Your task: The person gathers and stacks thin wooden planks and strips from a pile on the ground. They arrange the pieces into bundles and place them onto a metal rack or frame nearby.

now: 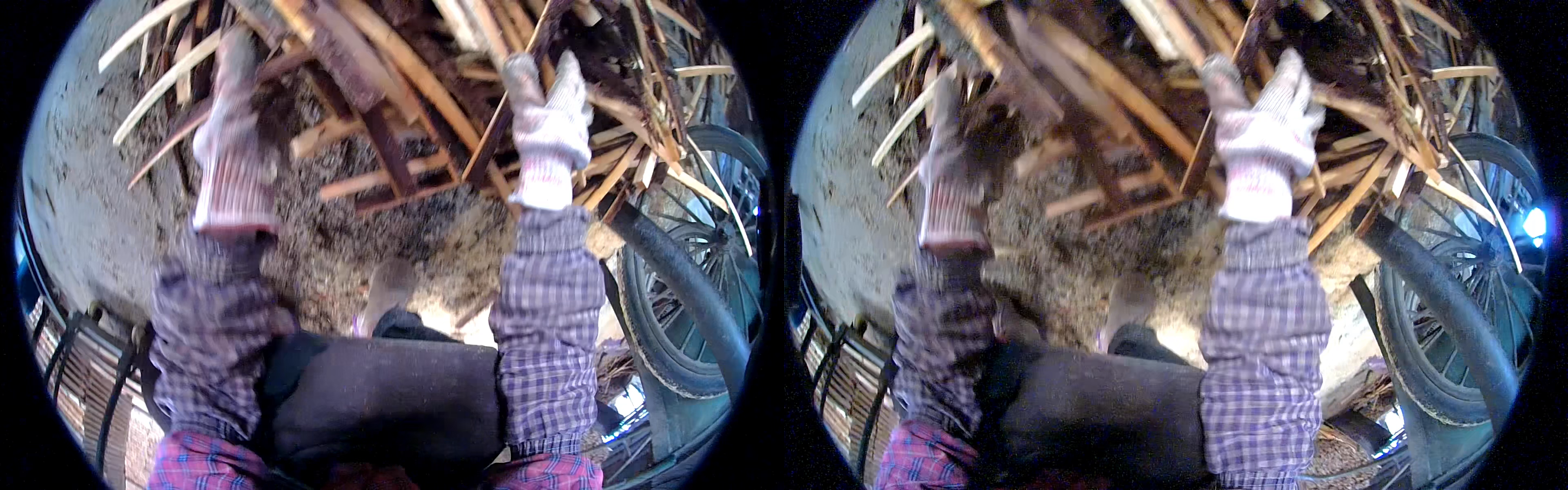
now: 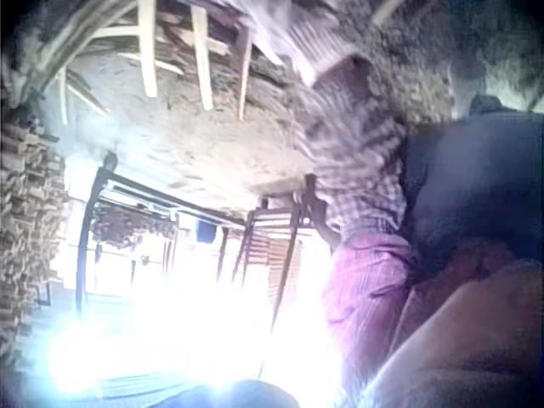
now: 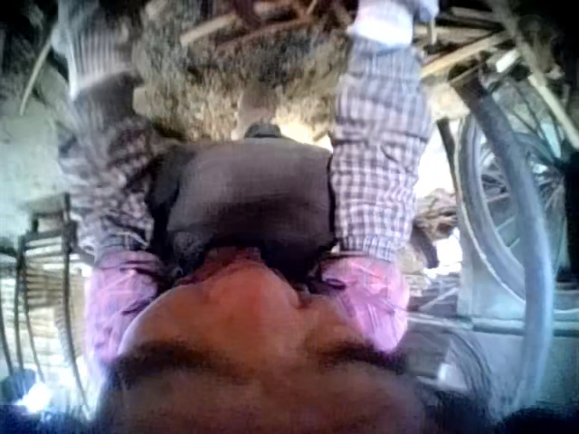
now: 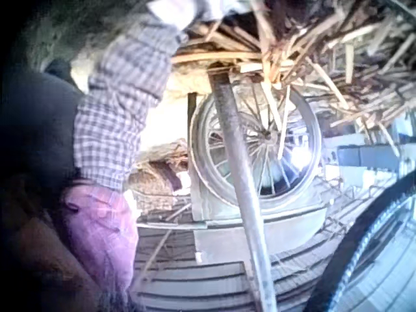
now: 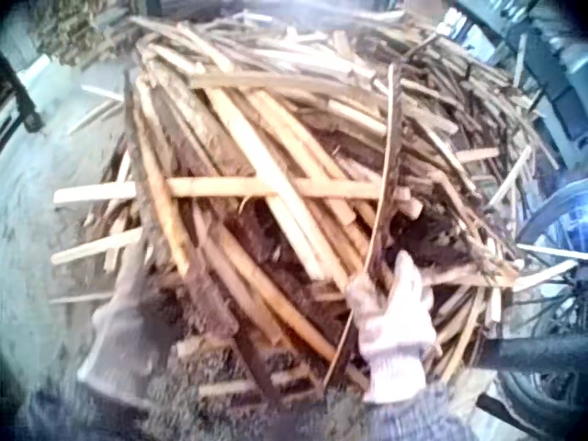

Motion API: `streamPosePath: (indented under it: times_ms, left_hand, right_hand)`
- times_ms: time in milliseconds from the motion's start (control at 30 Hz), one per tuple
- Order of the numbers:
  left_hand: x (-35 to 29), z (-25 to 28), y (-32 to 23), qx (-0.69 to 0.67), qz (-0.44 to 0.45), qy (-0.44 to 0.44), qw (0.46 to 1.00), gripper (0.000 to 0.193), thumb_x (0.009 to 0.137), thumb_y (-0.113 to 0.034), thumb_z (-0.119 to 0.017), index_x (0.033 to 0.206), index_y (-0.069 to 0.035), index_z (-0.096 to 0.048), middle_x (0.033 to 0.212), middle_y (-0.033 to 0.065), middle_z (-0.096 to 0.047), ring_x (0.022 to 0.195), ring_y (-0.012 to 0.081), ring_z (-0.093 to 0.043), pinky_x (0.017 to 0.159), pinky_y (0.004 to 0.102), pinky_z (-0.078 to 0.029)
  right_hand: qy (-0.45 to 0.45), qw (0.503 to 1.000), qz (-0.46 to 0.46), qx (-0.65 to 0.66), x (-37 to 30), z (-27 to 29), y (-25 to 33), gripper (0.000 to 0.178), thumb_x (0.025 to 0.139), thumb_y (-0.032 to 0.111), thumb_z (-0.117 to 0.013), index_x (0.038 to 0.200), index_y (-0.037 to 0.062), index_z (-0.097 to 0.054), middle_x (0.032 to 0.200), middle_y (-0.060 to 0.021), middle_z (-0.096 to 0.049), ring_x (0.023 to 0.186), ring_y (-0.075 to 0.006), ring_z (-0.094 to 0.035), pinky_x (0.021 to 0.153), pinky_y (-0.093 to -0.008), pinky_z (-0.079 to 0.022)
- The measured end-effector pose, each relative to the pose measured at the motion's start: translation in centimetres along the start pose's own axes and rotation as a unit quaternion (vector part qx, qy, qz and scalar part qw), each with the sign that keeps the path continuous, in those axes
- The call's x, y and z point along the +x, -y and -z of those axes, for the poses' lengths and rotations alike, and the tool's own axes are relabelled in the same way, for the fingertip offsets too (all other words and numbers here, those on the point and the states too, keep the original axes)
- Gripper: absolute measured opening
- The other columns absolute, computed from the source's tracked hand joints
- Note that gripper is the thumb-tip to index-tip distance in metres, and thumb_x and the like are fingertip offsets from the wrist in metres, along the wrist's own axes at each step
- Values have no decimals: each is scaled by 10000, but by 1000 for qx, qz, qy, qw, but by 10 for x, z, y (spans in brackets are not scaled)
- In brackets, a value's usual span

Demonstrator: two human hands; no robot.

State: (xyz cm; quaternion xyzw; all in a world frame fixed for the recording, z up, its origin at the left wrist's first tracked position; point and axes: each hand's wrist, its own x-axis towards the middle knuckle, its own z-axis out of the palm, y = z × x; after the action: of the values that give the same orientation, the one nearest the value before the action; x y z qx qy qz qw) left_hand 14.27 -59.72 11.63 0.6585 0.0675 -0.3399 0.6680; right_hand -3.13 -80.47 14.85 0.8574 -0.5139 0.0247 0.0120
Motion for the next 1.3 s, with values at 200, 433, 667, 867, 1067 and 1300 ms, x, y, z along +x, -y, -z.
streamPosePath:
  times_ms: [200,433,667,867,1067,1300]
  left_hand:
    - [-31,-21,15,-216,15,-32,976,726,813,-594,-401,1260,-23,-370,1221,142,-467,1105,263,-482,944,382,-385]
    - [-19,3,19,-309,21,70,948,647,833,-549,-423,1223,-34,-433,1205,139,-488,1096,243,-495,936,342,-409]
    - [-12,17,12,-215,-60,-72,972,618,823,-485,-512,1198,-1,-437,1067,115,-539,895,198,-564,812,313,-451]
    - [-4,4,43,-176,70,110,976,838,711,-667,-507,1251,-36,-396,1136,170,-526,1053,257,-505,921,393,-396]
    - [18,13,40,-253,16,222,942,860,690,-729,-451,1204,-40,-453,1097,179,-528,954,274,-549,851,366,-452]
    - [22,-6,66,-175,58,262,947,812,716,-660,-475,1236,-38,-415,1187,144,-483,1059,277,-493,908,377,-413]
  right_hand:
    - [-199,967,157,-3,9,-4,-6,696,685,588,-578,1070,9,-548,880,-166,-606,693,-337,-591,601,-400,-492]
    - [-140,977,158,13,0,25,9,745,640,510,-679,1129,-19,-492,928,-170,-585,813,-300,-587,717,-381,-474]
    - [174,983,61,-12,39,51,28,904,638,733,-485,1200,28,-422,1193,-164,-475,1108,-277,-466,935,-342,-368]
    - [151,987,54,0,33,50,21,889,615,748,-500,1147,37,-456,1135,-165,-507,1072,-264,-501,898,-346,-401]
    - [127,984,119,38,23,40,42,868,617,664,-573,1168,8,-434,1152,-181,-490,1062,-278,-507,888,-351,-414]
    - [127,985,116,15,-14,46,34,872,677,585,-581,1254,-14,-317,1221,-180,-422,1131,-286,-435,925,-374,-375]
